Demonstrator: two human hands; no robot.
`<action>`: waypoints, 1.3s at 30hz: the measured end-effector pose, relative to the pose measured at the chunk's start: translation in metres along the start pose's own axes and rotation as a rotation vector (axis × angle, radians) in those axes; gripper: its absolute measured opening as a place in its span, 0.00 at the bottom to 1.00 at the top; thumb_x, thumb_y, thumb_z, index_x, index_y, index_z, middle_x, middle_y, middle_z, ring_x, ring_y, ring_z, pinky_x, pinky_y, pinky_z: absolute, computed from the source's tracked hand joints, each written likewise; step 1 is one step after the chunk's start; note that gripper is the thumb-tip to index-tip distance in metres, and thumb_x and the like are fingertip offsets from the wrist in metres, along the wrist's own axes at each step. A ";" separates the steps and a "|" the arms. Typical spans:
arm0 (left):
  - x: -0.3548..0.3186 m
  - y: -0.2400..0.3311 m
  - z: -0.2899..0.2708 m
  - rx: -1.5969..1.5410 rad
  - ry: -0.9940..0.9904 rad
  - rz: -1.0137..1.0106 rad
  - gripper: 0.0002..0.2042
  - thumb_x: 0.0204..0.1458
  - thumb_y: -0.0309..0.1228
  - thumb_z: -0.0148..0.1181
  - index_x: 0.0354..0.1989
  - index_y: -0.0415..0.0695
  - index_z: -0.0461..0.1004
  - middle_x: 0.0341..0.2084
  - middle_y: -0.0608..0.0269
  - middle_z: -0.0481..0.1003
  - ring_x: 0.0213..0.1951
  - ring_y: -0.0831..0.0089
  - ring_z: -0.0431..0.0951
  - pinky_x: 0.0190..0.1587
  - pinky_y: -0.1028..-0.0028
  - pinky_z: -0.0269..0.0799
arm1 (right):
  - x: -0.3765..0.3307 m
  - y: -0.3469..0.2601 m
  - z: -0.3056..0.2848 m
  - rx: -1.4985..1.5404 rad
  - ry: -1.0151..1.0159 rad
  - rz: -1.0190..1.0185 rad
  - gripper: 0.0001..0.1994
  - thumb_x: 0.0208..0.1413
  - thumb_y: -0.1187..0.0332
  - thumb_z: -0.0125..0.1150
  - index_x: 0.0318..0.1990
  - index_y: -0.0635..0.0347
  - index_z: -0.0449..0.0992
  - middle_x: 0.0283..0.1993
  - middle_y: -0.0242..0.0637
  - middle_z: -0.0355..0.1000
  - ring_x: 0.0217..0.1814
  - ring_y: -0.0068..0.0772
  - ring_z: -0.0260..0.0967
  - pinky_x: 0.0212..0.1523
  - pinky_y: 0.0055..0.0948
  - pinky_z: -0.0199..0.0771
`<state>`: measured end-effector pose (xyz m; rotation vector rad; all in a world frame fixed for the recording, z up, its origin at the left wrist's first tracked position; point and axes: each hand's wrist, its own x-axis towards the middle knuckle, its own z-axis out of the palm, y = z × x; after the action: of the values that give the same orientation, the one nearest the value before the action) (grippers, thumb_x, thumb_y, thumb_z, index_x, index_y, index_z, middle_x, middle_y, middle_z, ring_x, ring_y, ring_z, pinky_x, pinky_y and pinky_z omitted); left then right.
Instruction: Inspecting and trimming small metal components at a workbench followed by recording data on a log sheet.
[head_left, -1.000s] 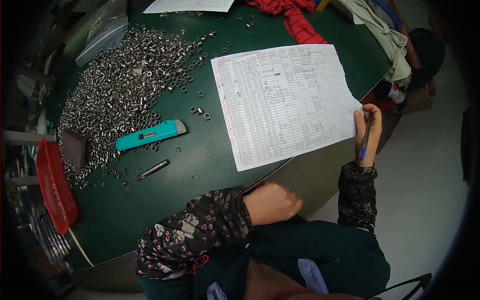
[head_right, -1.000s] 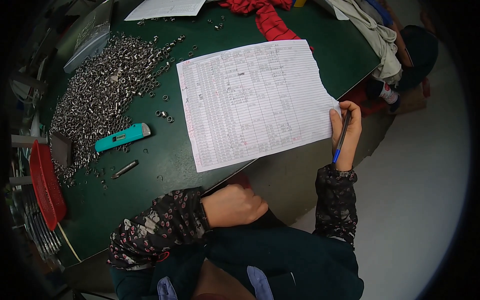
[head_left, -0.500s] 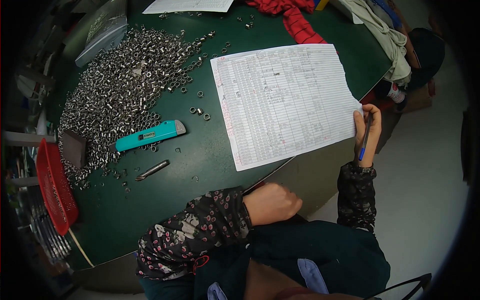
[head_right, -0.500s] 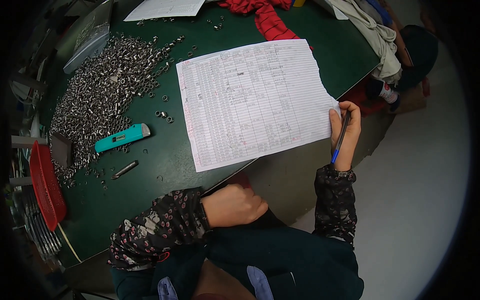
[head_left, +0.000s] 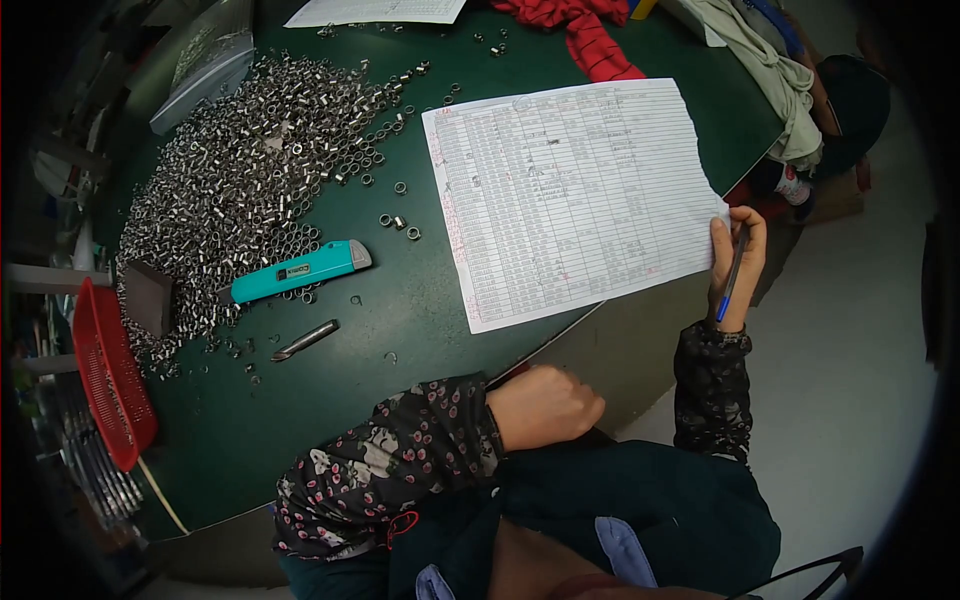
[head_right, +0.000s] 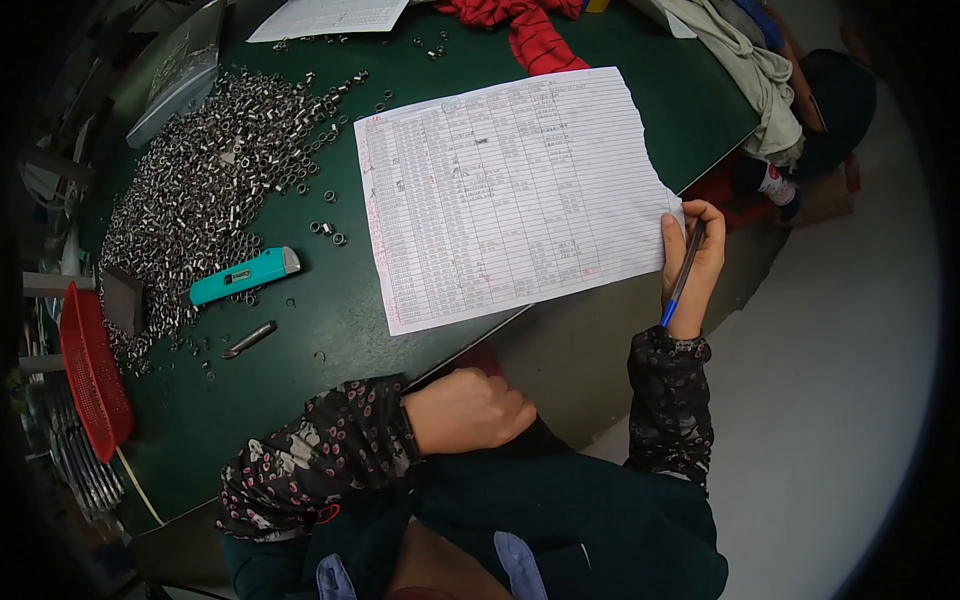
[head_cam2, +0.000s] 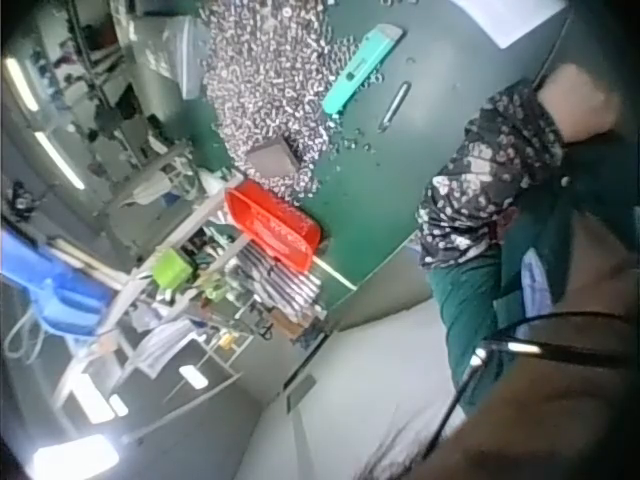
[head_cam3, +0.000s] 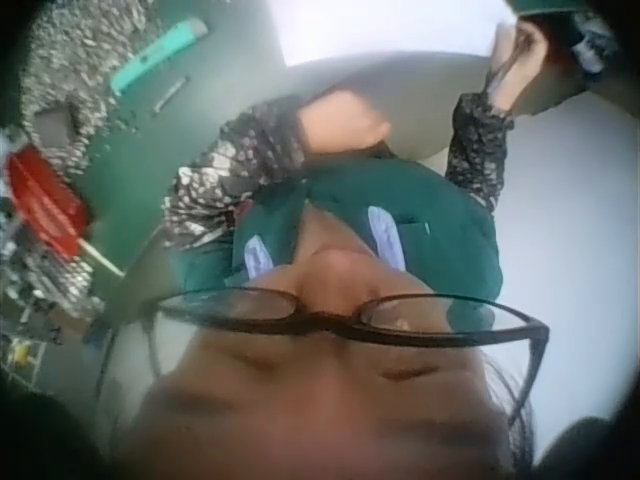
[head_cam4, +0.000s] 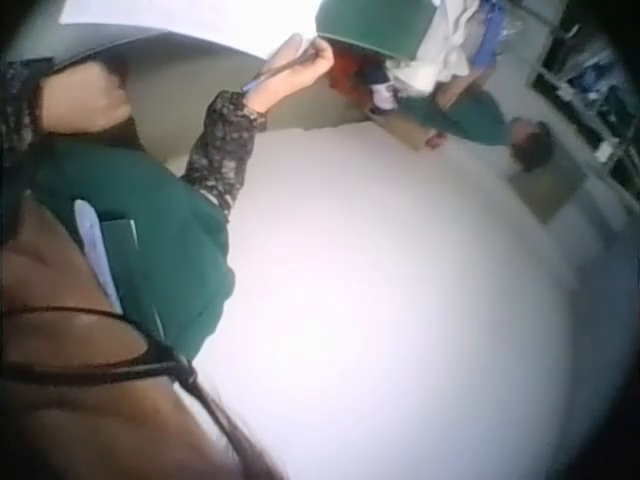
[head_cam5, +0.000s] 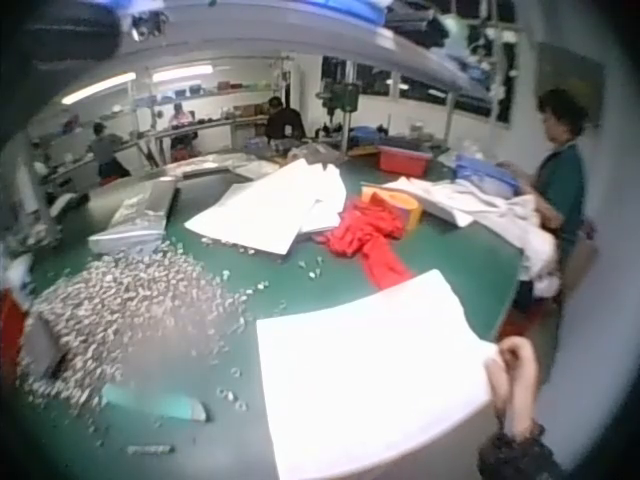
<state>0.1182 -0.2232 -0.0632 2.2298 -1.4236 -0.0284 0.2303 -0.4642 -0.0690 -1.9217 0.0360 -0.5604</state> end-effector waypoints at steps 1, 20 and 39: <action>0.000 0.000 0.000 0.008 0.002 0.004 0.05 0.39 0.28 0.51 0.17 0.42 0.65 0.13 0.63 0.68 0.19 0.71 0.73 0.18 0.75 0.66 | 0.000 0.001 0.000 0.015 0.005 -0.018 0.11 0.48 0.74 0.57 0.38 0.63 0.64 0.33 0.27 0.60 0.36 0.15 0.56 0.40 0.13 0.55; -0.001 0.000 0.004 0.027 0.083 0.035 0.05 0.38 0.27 0.50 0.16 0.42 0.63 0.10 0.66 0.62 0.14 0.74 0.67 0.13 0.77 0.62 | 0.011 0.004 0.004 -0.014 0.046 -0.053 0.10 0.47 0.75 0.57 0.37 0.63 0.65 0.33 0.28 0.61 0.36 0.16 0.57 0.41 0.14 0.56; 0.000 0.001 0.003 0.017 0.078 0.034 0.05 0.39 0.28 0.50 0.17 0.42 0.63 0.10 0.66 0.63 0.14 0.74 0.68 0.13 0.76 0.62 | 0.014 0.010 0.008 -0.050 0.043 -0.126 0.10 0.48 0.76 0.57 0.37 0.64 0.65 0.34 0.29 0.61 0.37 0.16 0.57 0.41 0.14 0.58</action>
<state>0.1166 -0.2243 -0.0660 2.1954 -1.4249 0.0812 0.2480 -0.4655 -0.0751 -1.9699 -0.0447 -0.6910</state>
